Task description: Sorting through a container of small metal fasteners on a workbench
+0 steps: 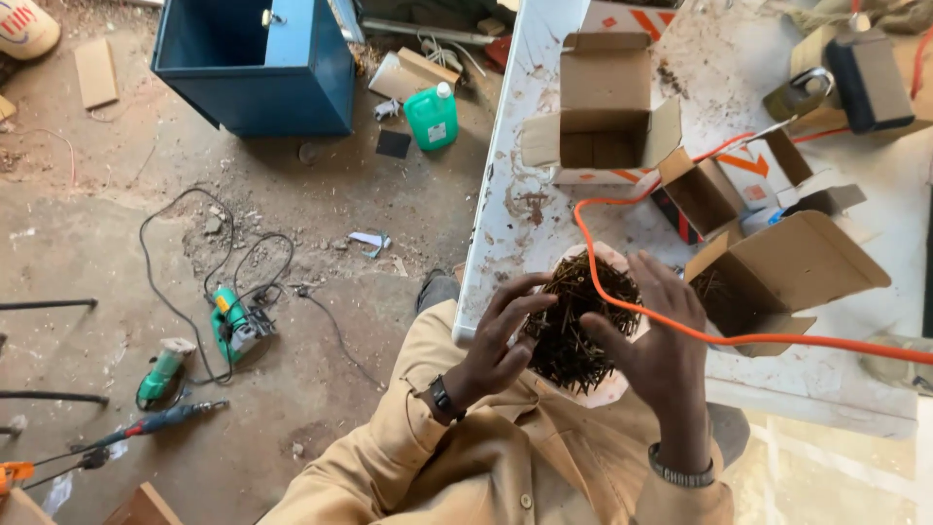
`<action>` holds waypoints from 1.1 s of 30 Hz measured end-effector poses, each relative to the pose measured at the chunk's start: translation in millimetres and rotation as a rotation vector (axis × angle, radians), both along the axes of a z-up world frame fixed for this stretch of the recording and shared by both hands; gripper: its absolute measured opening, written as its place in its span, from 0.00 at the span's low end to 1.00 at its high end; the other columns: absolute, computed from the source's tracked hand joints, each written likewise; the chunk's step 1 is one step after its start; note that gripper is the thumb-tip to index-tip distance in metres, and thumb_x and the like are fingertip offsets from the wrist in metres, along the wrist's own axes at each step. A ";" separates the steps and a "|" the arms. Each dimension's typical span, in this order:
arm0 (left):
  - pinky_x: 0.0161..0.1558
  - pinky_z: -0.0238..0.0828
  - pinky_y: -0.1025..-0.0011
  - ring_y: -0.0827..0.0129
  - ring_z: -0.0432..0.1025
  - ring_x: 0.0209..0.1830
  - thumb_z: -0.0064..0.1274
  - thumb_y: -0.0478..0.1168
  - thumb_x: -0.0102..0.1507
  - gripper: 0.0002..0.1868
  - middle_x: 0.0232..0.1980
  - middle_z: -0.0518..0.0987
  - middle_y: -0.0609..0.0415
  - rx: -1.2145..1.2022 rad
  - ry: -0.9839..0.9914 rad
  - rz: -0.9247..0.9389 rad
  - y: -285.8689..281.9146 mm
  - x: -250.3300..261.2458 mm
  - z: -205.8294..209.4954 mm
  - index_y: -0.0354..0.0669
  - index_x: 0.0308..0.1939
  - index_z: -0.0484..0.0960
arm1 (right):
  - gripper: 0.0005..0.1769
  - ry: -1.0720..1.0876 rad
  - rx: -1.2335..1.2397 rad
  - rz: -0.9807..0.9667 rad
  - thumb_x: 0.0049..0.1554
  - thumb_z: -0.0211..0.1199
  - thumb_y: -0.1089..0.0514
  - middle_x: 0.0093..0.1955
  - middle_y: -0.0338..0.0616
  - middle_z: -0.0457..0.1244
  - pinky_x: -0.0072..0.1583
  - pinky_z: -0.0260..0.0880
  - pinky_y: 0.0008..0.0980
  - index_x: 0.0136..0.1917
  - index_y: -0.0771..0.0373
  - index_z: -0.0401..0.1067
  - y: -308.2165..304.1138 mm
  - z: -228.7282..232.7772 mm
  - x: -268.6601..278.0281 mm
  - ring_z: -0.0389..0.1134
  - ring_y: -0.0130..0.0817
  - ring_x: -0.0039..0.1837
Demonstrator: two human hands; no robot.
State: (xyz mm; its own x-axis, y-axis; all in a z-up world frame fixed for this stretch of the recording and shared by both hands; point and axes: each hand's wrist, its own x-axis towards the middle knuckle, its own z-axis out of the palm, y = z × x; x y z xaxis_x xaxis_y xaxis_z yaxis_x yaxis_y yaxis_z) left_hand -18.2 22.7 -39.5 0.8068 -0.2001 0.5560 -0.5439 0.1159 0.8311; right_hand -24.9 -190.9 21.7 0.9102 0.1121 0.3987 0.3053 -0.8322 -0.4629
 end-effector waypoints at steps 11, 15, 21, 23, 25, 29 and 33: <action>0.64 0.69 0.53 0.43 0.71 0.65 0.25 0.49 0.77 0.29 0.64 0.76 0.38 0.253 -0.276 0.211 2.3 4.1 -8.9 0.38 0.28 0.71 | 0.15 -0.007 0.405 -0.443 0.76 0.47 0.61 0.51 0.50 0.71 0.49 0.77 0.34 0.61 0.72 0.73 -21.1 -8.6 -6.8 0.74 0.39 0.46; 0.58 0.70 0.57 0.47 0.75 0.57 0.22 0.51 0.78 0.32 0.59 0.80 0.40 0.265 -0.368 0.357 -3.3 3.8 -18.7 0.40 0.24 0.67 | 0.14 0.011 0.423 -0.518 0.76 0.48 0.61 0.50 0.50 0.71 0.46 0.77 0.34 0.61 0.71 0.72 -24.9 -19.5 -25.4 0.74 0.39 0.47; 0.60 0.67 0.57 0.45 0.75 0.60 0.23 0.51 0.78 0.31 0.60 0.79 0.41 0.297 -0.320 0.331 -0.5 -0.5 -14.5 0.40 0.24 0.67 | 0.12 0.090 0.276 -0.617 0.76 0.53 0.58 0.48 0.39 0.72 0.51 0.69 0.32 0.58 0.59 0.78 -25.1 -37.5 -58.9 0.74 0.32 0.48; 0.60 0.69 0.55 0.44 0.74 0.60 0.22 0.52 0.78 0.32 0.61 0.78 0.39 0.286 -0.341 0.297 0.3 1.0 -14.1 0.38 0.29 0.70 | 0.10 0.116 0.276 -0.633 0.73 0.56 0.57 0.48 0.40 0.72 0.52 0.69 0.33 0.61 0.58 0.77 -16.5 -37.7 -62.5 0.73 0.33 0.47; 0.60 0.70 0.53 0.43 0.73 0.60 0.21 0.53 0.78 0.33 0.62 0.76 0.38 0.287 -0.355 0.251 1.8 2.3 -17.3 0.36 0.34 0.74 | 0.12 0.156 0.286 -0.659 0.69 0.59 0.55 0.48 0.40 0.72 0.54 0.69 0.34 0.63 0.57 0.77 -11.1 -37.7 -65.7 0.73 0.33 0.45; 0.69 0.70 0.51 0.44 0.70 0.70 0.22 0.60 0.78 0.33 0.69 0.72 0.37 0.301 -0.314 0.237 3.1 0.2 -22.1 0.37 0.66 0.71 | 0.27 0.387 -0.167 -0.697 0.69 0.53 0.36 0.57 0.57 0.70 0.57 0.65 0.49 0.63 0.60 0.73 -8.5 -21.8 -82.1 0.72 0.58 0.54; 0.74 0.68 0.53 0.47 0.67 0.76 0.22 0.61 0.78 0.34 0.75 0.67 0.36 0.282 -0.266 0.173 3.7 1.5 -17.3 0.39 0.75 0.62 | 0.11 0.202 -0.438 -0.674 0.69 0.66 0.36 0.35 0.41 0.66 0.44 0.68 0.48 0.51 0.38 0.82 -1.4 -1.4 -112.1 0.72 0.48 0.47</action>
